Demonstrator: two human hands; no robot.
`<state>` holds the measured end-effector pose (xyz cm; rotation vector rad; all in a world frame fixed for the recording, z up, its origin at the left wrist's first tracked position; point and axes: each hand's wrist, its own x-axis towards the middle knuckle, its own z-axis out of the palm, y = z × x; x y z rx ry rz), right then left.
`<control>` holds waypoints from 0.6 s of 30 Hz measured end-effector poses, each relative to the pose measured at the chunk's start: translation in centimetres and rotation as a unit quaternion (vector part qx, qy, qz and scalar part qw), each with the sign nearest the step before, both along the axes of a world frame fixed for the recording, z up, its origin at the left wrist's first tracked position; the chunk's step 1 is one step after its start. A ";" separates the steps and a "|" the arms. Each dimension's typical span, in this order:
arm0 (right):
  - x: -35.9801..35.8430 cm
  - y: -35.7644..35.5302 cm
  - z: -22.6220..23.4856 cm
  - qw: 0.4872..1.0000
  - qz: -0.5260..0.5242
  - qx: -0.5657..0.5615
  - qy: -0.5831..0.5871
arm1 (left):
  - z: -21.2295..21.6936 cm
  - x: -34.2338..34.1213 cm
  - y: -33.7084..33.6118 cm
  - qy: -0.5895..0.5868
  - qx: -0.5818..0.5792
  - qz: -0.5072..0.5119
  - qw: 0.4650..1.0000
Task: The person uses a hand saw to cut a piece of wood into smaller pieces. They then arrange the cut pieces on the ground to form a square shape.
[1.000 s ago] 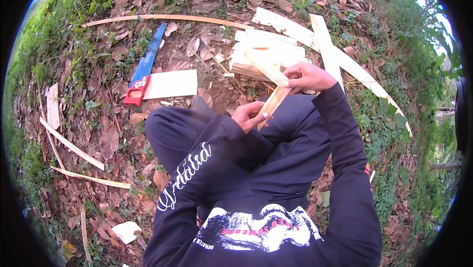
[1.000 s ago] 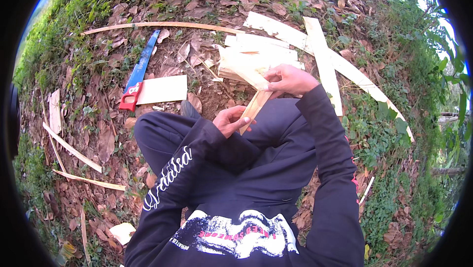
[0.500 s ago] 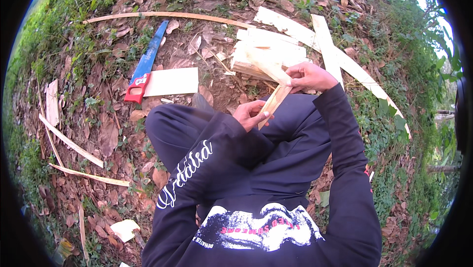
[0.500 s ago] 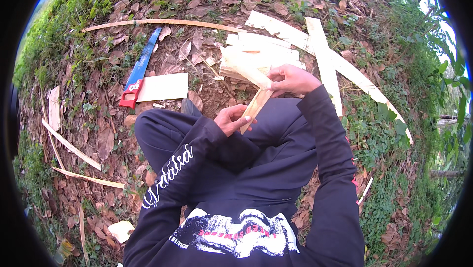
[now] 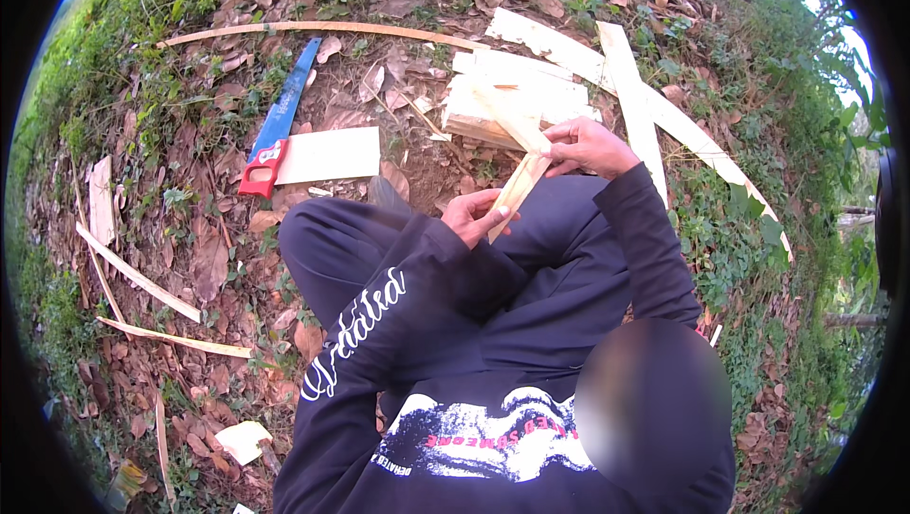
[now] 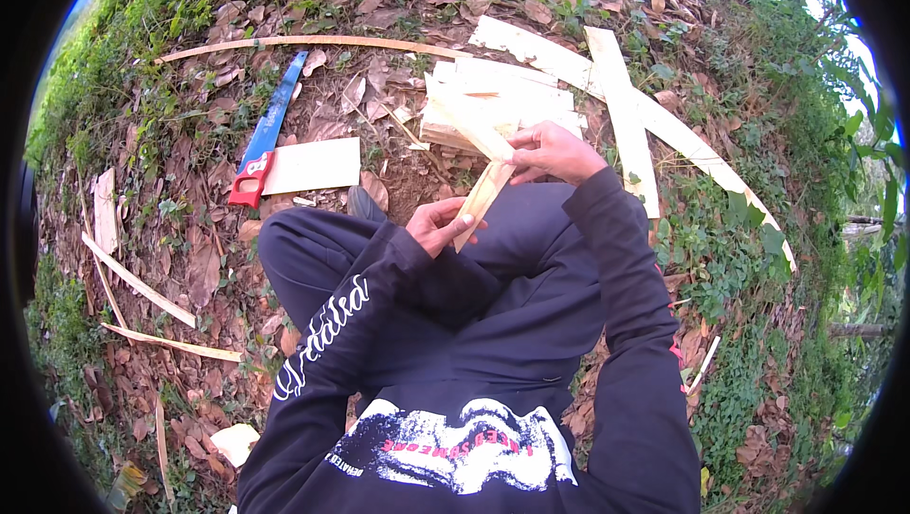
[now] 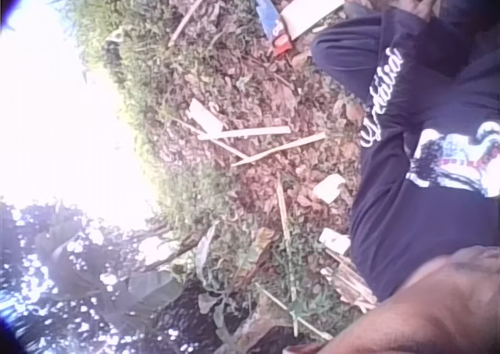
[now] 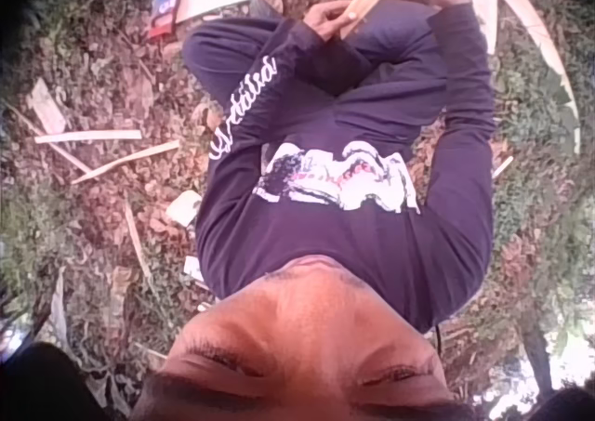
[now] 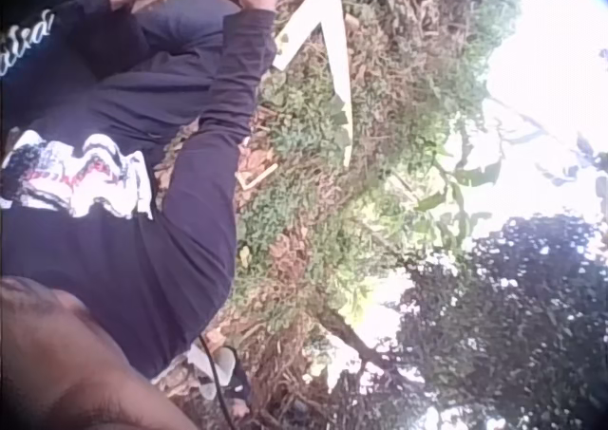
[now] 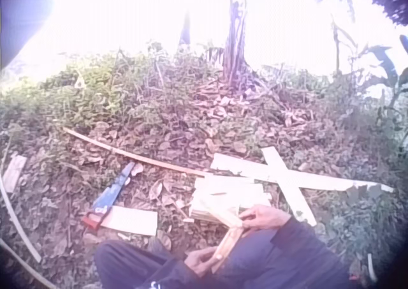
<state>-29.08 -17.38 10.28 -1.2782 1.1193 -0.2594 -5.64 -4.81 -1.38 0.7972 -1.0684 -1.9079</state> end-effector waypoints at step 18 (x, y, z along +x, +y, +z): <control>2.2 3.0 -0.2 0.992 -0.055 -0.087 -0.074 | -0.3 0.6 -0.6 0.023 -0.002 0.006 1.000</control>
